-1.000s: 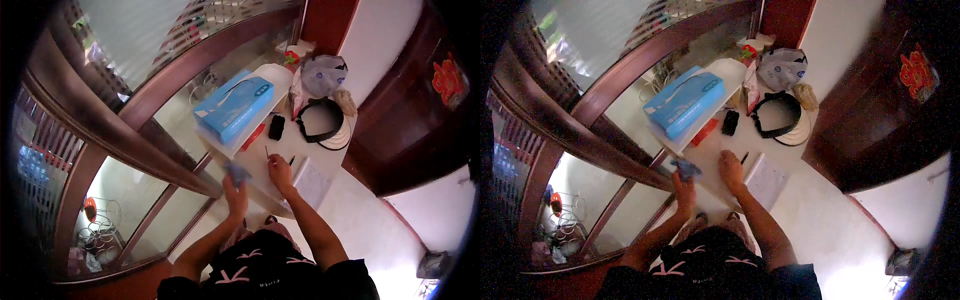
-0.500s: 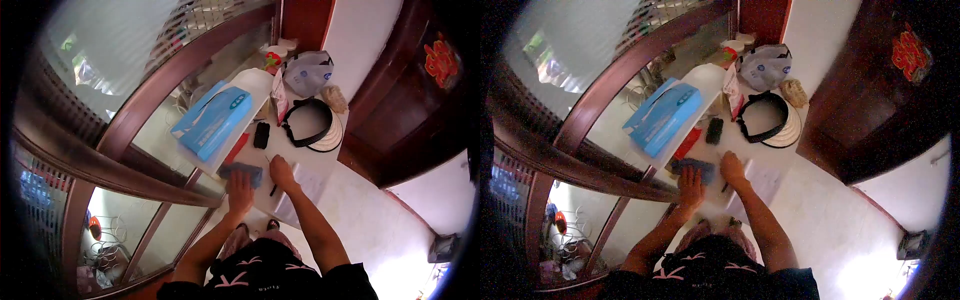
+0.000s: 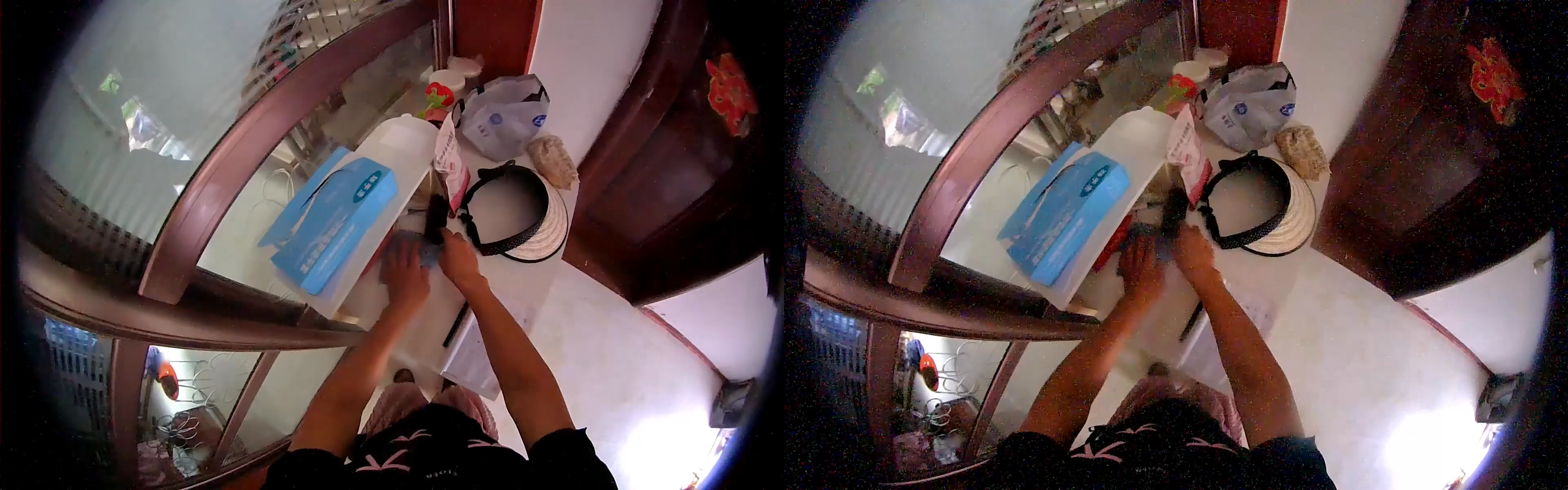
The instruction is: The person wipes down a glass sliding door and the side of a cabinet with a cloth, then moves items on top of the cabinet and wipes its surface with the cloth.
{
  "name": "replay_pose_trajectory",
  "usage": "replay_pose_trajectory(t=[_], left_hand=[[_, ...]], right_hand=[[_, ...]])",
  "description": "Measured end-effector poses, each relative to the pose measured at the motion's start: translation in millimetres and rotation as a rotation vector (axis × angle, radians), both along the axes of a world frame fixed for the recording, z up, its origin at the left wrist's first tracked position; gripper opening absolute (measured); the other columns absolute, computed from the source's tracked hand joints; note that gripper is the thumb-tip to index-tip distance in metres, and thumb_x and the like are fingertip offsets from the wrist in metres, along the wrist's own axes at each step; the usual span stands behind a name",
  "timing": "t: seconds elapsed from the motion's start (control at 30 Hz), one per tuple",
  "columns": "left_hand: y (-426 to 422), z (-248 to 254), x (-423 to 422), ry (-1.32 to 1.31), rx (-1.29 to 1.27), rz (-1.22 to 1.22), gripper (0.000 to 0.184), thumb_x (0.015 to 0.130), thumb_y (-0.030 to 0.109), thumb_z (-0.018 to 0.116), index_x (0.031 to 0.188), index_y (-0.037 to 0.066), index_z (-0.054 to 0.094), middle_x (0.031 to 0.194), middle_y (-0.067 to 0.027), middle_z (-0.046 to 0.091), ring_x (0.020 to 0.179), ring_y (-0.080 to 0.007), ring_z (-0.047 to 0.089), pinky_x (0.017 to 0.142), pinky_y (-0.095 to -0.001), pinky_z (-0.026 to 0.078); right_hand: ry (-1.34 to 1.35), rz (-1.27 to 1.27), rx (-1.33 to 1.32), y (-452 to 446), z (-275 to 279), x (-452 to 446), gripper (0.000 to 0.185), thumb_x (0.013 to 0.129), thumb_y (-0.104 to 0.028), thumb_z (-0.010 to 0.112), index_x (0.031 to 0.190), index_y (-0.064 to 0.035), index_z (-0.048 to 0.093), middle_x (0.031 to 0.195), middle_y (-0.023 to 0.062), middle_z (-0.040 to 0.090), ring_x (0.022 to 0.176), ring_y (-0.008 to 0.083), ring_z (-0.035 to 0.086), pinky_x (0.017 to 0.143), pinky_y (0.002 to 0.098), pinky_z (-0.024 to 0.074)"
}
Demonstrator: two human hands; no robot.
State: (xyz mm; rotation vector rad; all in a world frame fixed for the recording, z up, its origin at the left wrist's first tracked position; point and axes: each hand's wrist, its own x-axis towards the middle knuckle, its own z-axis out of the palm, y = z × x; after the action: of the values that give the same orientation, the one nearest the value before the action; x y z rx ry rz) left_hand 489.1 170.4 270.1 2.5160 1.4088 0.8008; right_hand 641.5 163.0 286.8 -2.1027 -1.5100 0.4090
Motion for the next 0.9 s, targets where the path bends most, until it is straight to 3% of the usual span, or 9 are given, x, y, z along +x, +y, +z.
replay_pose_trajectory(t=[0.07,0.17,0.27,0.3,0.5,0.6,0.7,0.8,0.9], left_hand=[[25.4,-25.6,9.5,-0.006,0.131,-0.042,0.062,0.080,0.023,0.068,0.136,0.007,0.047,0.147,-0.0181,0.040,0.135,-0.0427,0.034,0.109,-0.0600,0.027],[53.6,-12.4,23.4,0.176,0.067,-0.053,0.061,0.082,0.023,0.066,0.138,0.009,0.047,0.147,-0.0163,0.040,0.135,-0.0413,0.035,0.109,-0.0574,0.029],[61.9,-7.7,24.1,0.113,0.000,-0.053,0.059,0.085,0.023,0.063,0.139,0.008,0.046,0.146,-0.0176,0.041,0.134,-0.0418,0.036,0.109,-0.0537,0.033],[51.0,19.8,25.1,0.125,-0.088,-0.023,0.058,0.087,0.024,0.060,0.139,0.006,0.044,0.146,-0.0190,0.040,0.132,-0.0425,0.037,0.108,-0.0513,0.035],[24.8,12.8,12.8,0.208,0.026,-0.008,0.058,0.084,0.020,0.062,0.135,0.001,0.045,0.141,-0.0213,0.043,0.131,-0.0435,0.039,0.106,-0.0552,0.034],[-11.3,14.0,-6.1,0.179,0.095,-0.069,0.057,0.081,0.019,0.064,0.131,0.000,0.047,0.138,-0.0220,0.045,0.128,-0.0444,0.040,0.103,-0.0580,0.034],[-31.0,42.9,-22.8,-0.047,-0.148,-0.207,0.059,0.078,0.016,0.065,0.132,0.001,0.047,0.138,-0.0228,0.044,0.127,-0.0445,0.040,0.104,-0.0579,0.033],[-54.5,44.6,-59.4,0.107,0.090,-0.064,0.071,0.079,0.013,0.067,0.144,0.006,0.038,0.145,-0.0264,0.037,0.133,-0.0476,0.034,0.111,-0.0602,0.024],[-44.8,83.1,-58.0,0.010,-0.011,0.179,0.071,0.078,0.005,0.067,0.143,0.007,0.041,0.143,-0.0230,0.042,0.132,-0.0492,0.035,0.108,-0.0600,0.028]], right_hand=[[-0.008,-0.015,0.006,-2.9,5.9,1.2,0.047,0.082,-0.002,0.055,0.128,-0.0077,0.051,0.106,0.0240,0.061,0.093,0.0425,0.063,0.082,0.0493,0.0515],[-0.029,-0.048,-0.030,0.4,6.7,3.0,0.046,0.083,-0.003,0.054,0.129,-0.0083,0.049,0.106,0.0242,0.061,0.093,0.0432,0.063,0.081,0.0502,0.0514],[-0.029,-0.072,-0.051,-1.7,20.3,5.5,0.043,0.085,-0.003,0.053,0.127,-0.0086,0.048,0.108,0.0236,0.060,0.092,0.0442,0.063,0.080,0.0519,0.0507],[-0.022,-0.079,-0.046,-3.1,24.5,4.7,0.041,0.086,-0.003,0.053,0.126,-0.0087,0.048,0.108,0.0233,0.060,0.092,0.0445,0.063,0.080,0.0526,0.0505],[0.074,-0.175,0.017,-13.1,13.8,0.1,0.031,0.088,-0.007,0.053,0.119,-0.0095,0.050,0.109,0.0208,0.060,0.091,0.0445,0.062,0.076,0.0523,0.0511],[0.014,-0.183,0.259,-18.5,20.7,-2.9,0.031,0.088,-0.011,0.057,0.119,-0.0105,0.052,0.114,0.0190,0.059,0.090,0.0441,0.062,0.074,0.0521,0.0513],[0.034,-0.064,0.177,-32.6,57.7,-21.2,0.035,0.086,-0.012,0.061,0.120,-0.0123,0.055,0.115,0.0162,0.058,0.096,0.0408,0.061,0.078,0.0491,0.0511],[-0.051,0.369,0.516,-49.6,34.0,-42.8,0.037,0.083,-0.013,0.063,0.120,-0.0136,0.058,0.112,0.0132,0.058,0.103,0.0362,0.058,0.082,0.0439,0.0501],[-0.207,0.397,0.402,-70.2,35.4,-62.0,0.037,0.081,-0.012,0.064,0.117,-0.0127,0.059,0.113,0.0113,0.059,0.109,0.0332,0.055,0.086,0.0414,0.0488]])
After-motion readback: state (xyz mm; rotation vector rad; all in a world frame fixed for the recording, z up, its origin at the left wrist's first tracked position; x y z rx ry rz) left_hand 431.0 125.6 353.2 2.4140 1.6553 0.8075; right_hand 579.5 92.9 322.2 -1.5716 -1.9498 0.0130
